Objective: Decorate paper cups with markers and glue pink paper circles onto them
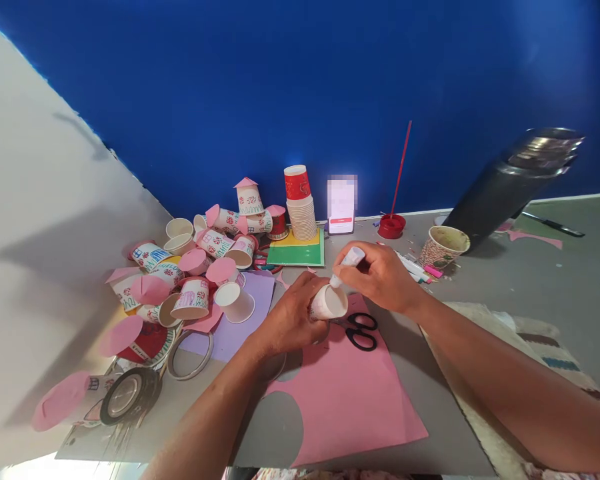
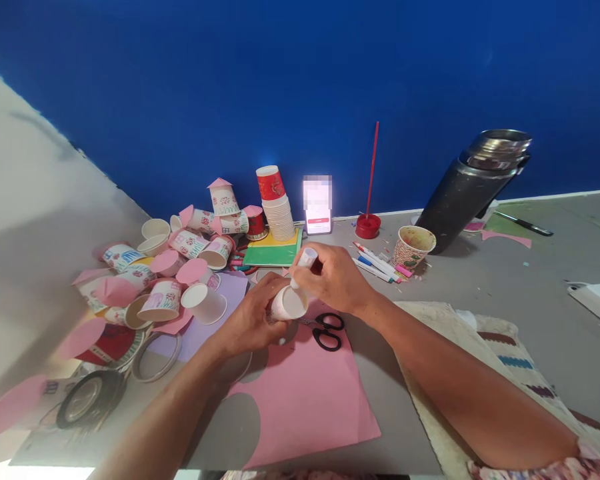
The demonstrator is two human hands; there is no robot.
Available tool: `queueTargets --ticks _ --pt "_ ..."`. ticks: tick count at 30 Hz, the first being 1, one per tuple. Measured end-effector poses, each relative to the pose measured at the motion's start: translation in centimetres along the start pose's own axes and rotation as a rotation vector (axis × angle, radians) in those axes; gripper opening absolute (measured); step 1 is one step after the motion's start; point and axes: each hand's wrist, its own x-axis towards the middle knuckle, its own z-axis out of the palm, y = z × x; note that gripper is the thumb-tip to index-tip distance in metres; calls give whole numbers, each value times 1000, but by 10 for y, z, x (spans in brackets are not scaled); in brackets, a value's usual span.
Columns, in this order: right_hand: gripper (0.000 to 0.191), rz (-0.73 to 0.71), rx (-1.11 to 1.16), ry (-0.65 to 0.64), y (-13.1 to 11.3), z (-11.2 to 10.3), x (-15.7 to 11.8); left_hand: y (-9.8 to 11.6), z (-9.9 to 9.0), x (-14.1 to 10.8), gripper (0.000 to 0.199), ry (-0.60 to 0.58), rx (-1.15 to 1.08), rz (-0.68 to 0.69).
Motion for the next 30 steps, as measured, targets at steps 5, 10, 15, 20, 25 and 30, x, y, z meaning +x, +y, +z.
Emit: queueTargets --ticks 5,10,15,20,25,30 --pt "21 75 -31 76 4 -3 5 1 -2 0 52 130 -74 -64" --pt "22 27 -130 78 -1 0 1 -1 -1 2 45 224 -59 -140" --pt "16 -6 -160 9 -10 8 -10 -3 1 2 47 234 -19 -118" --pt "18 19 45 46 -10 14 -12 0 3 2 45 157 3 -99" --pt "16 5 101 98 -6 15 -9 1 3 2 46 136 -28 -122" --pt "13 -21 165 -113 -9 5 -8 2 0 2 48 118 -121 -168"
